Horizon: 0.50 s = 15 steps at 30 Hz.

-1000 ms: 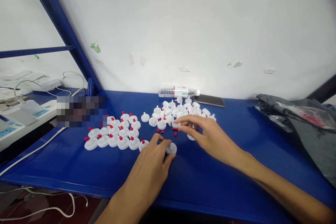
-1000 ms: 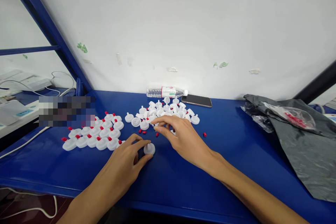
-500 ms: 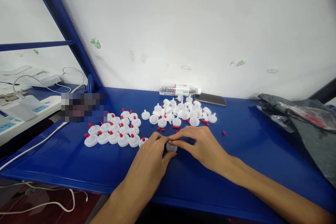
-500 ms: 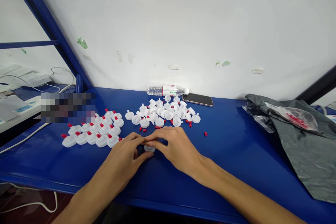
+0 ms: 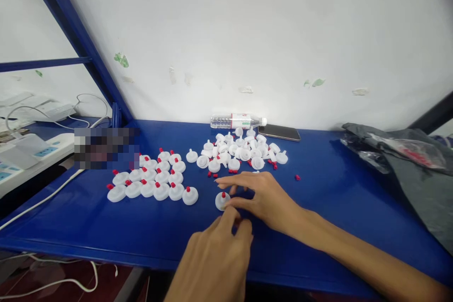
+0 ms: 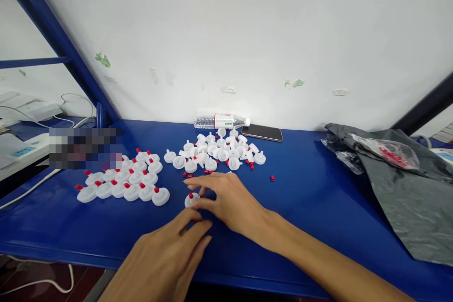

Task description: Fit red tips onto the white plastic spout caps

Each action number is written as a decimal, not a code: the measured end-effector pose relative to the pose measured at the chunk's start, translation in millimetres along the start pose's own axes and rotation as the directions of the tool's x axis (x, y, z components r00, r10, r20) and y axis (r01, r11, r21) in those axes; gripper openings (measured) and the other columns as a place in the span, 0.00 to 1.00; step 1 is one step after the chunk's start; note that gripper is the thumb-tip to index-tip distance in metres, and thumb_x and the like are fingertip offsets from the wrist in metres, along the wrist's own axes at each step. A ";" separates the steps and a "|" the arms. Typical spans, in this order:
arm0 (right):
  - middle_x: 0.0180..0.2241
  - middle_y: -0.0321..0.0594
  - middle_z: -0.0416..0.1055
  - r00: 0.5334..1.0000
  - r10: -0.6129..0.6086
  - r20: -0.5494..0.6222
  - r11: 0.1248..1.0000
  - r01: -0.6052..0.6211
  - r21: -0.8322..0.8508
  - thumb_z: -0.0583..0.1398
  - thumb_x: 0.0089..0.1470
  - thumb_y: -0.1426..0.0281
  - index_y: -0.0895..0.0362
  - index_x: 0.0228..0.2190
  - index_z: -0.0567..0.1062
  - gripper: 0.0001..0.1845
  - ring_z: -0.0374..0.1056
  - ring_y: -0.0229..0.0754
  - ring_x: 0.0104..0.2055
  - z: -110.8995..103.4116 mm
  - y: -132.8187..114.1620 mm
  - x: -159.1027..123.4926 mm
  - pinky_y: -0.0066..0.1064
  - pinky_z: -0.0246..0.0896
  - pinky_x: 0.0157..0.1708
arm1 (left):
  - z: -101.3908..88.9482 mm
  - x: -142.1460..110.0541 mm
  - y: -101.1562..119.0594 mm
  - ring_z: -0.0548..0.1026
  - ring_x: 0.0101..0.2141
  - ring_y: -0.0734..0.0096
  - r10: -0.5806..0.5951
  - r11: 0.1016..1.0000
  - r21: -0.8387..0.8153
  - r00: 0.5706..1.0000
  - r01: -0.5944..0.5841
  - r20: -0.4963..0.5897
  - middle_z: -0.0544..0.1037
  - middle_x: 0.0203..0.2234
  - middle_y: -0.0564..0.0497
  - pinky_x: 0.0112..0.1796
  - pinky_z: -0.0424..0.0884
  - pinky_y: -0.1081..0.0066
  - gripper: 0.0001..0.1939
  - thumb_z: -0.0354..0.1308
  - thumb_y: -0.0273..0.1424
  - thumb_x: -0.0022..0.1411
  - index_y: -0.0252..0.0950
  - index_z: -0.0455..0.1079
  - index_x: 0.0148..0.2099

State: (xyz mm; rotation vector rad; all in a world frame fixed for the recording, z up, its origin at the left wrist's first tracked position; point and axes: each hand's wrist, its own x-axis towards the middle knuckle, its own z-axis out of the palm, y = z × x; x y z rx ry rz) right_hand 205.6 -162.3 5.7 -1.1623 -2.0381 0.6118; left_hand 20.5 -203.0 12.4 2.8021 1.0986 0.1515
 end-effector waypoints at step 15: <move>0.41 0.42 0.82 0.978 -0.146 0.151 0.755 0.208 -0.622 0.61 0.68 0.74 0.56 0.44 0.81 0.09 0.72 0.50 0.48 -17.5 22.9 3.1 0.45 0.59 0.52 | -8.8 18.1 -18.7 0.79 0.53 0.50 -0.378 0.907 0.220 0.924 0.359 0.053 0.75 0.59 0.39 0.38 0.83 0.63 0.22 0.44 0.21 0.73 0.39 0.76 0.57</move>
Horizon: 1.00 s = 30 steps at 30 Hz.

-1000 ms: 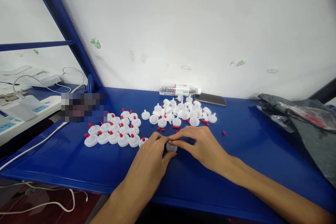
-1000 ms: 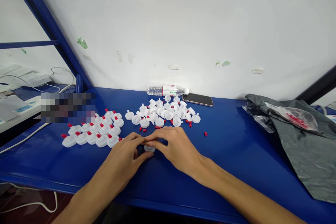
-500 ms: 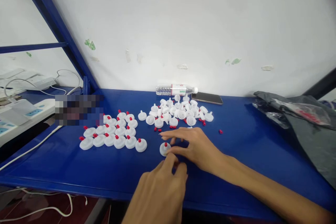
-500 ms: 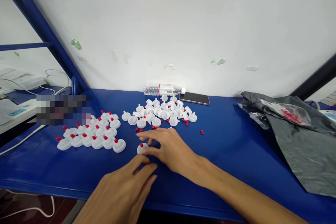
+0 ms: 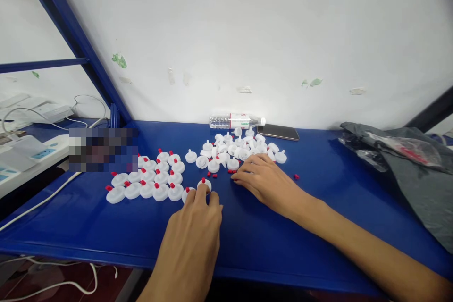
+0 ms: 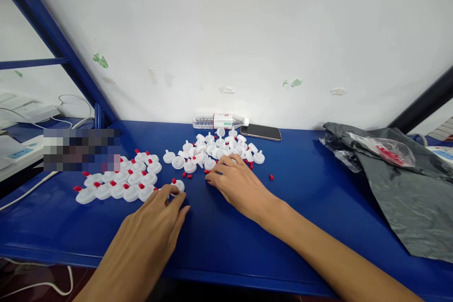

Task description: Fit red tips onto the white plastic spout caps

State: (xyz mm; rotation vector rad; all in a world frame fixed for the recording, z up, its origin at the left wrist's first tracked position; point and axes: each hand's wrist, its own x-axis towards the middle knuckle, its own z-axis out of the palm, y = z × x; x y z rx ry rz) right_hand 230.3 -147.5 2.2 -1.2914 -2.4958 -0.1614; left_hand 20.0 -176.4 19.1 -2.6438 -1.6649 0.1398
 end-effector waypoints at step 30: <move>0.43 0.36 0.82 0.928 0.369 0.041 0.624 -0.280 0.730 0.62 0.66 0.64 0.48 0.47 0.83 0.10 0.78 0.40 0.41 -35.3 -9.3 4.7 0.32 0.71 0.40 | 28.7 22.6 11.6 0.82 0.39 0.59 0.049 0.927 -0.356 0.977 -0.121 -0.206 0.78 0.44 0.50 0.33 0.75 0.65 0.13 0.52 0.37 0.76 0.43 0.75 0.55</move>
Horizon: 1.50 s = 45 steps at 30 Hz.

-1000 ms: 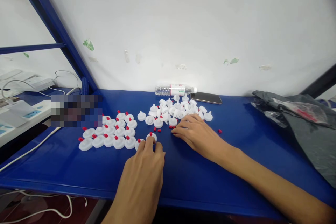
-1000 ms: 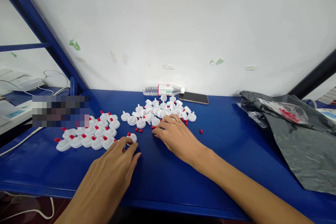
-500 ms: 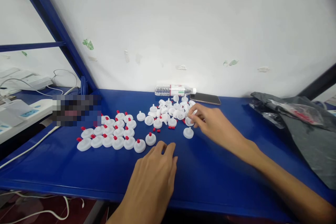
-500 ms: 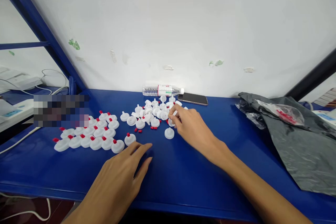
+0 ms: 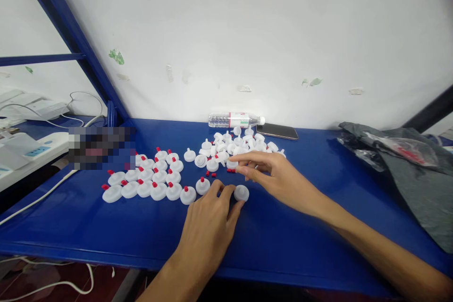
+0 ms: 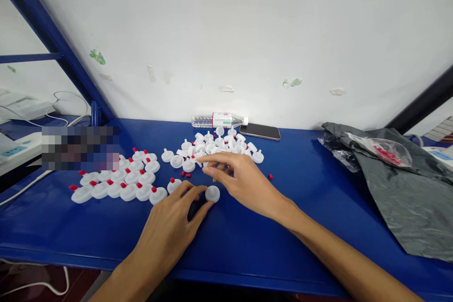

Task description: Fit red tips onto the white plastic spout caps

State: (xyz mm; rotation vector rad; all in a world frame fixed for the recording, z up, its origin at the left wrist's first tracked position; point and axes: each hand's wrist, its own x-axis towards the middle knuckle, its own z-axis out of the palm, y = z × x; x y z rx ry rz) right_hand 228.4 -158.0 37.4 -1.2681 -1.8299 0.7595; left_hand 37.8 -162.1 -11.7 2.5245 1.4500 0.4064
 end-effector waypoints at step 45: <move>0.38 0.35 0.80 0.975 0.151 0.162 0.941 -0.192 0.279 0.69 0.58 0.64 0.50 0.54 0.77 0.23 0.75 0.39 0.40 -0.5 34.4 -6.5 0.32 0.67 0.43 | 18.2 -23.3 17.4 0.80 0.49 0.53 0.454 0.872 0.338 0.843 -0.354 -0.288 0.80 0.51 0.38 0.45 0.83 0.62 0.23 0.50 0.15 0.63 0.27 0.74 0.57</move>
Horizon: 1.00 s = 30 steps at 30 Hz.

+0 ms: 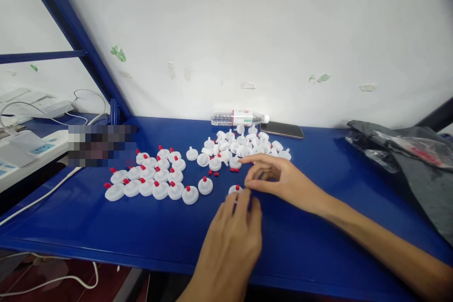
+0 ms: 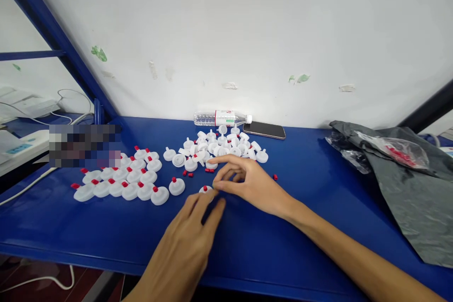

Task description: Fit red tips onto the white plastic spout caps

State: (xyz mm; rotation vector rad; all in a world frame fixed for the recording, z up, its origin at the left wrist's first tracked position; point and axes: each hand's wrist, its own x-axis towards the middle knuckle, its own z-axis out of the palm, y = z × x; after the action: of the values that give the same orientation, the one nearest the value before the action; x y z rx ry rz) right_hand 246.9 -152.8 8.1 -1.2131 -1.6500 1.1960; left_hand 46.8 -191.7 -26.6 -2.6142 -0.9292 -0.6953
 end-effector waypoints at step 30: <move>0.47 0.37 0.77 0.969 -0.200 0.144 0.774 0.246 -0.583 0.57 0.70 0.63 0.48 0.47 0.78 0.10 0.72 0.41 0.44 36.4 2.2 -9.9 0.34 0.68 0.47 | -38.7 -70.7 -126.9 0.74 0.58 0.58 -0.252 0.955 -0.184 0.963 0.233 -0.091 0.77 0.56 0.48 0.57 0.76 0.54 0.18 0.52 0.24 0.72 0.44 0.75 0.58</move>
State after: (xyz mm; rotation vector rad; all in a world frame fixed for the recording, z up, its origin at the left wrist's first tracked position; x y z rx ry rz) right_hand 216.4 -171.0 -4.6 -1.2903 -2.2588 0.5762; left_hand -96.9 -148.2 -18.6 -2.5966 -1.2188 -1.0175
